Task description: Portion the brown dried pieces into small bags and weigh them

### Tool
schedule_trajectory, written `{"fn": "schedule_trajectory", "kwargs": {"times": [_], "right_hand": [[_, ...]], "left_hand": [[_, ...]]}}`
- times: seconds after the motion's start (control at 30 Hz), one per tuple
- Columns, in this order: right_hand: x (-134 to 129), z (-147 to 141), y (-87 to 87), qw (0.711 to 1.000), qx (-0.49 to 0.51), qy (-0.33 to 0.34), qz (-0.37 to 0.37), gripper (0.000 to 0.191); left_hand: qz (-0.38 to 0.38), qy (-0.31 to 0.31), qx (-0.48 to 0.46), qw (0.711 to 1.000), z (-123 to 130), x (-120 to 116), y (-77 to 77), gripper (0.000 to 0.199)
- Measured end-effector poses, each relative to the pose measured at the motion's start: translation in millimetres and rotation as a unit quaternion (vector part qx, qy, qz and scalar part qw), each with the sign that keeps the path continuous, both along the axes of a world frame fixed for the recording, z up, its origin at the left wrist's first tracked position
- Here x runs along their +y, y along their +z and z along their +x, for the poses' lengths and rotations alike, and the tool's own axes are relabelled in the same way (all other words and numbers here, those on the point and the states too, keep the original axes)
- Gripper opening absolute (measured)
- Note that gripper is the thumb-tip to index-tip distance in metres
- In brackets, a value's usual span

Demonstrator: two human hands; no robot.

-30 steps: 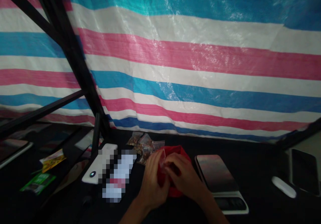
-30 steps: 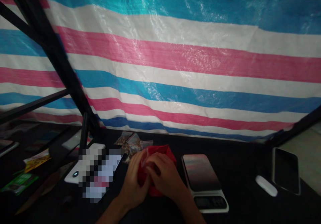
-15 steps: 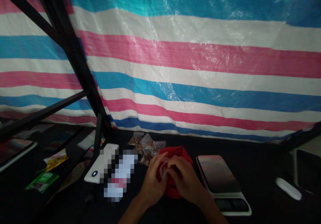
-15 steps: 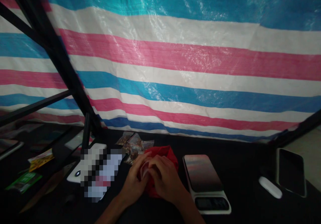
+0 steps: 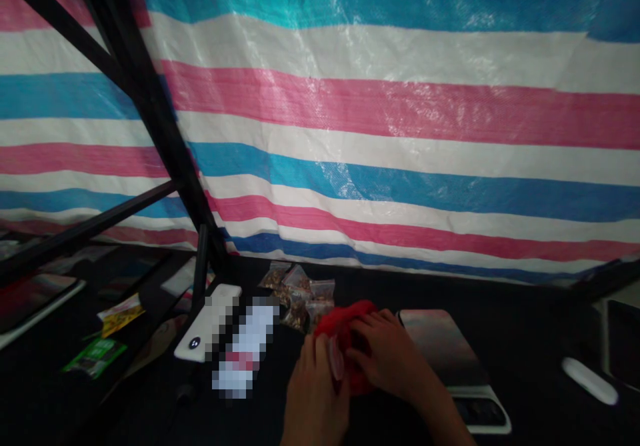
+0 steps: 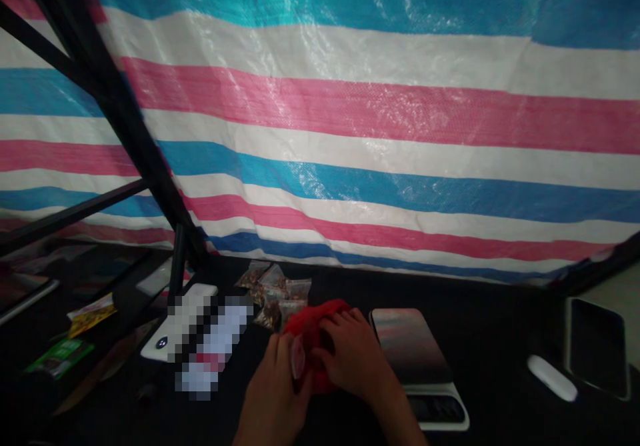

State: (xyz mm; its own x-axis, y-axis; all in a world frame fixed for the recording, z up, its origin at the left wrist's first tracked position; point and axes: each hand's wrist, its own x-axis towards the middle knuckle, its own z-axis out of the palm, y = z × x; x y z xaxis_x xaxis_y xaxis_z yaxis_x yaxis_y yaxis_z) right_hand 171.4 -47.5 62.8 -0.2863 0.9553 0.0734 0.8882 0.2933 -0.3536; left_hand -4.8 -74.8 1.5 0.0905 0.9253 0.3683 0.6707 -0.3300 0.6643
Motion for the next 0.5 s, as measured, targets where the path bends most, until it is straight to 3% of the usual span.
{"fn": "schedule_trajectory", "kwargs": {"times": [0.1, 0.23, 0.4, 0.5], "right_hand": [[0, -1, -1.0, 1.0, 0.016, 0.007, -0.02, 0.027], [2, -2, 0.9, 0.998, 0.028, -0.008, -0.05, 0.031], [-4, 4, 5.6, 0.995, 0.044, -0.024, -0.087, 0.013], [-8, 9, 8.8, 0.994, 0.066, -0.012, -0.082, 0.023]], "left_hand": [[-0.076, -0.034, -0.08, 0.993, -1, 3, -9.5, 0.027], [-0.166, -0.06, -0.232, 0.957, -14, 16, -3.4, 0.016], [-0.181, 0.088, -0.283, 0.938, -28, 16, 1.6, 0.015], [-0.16, 0.137, -0.304, 0.929, -32, 4, 3.0, 0.024]]}}
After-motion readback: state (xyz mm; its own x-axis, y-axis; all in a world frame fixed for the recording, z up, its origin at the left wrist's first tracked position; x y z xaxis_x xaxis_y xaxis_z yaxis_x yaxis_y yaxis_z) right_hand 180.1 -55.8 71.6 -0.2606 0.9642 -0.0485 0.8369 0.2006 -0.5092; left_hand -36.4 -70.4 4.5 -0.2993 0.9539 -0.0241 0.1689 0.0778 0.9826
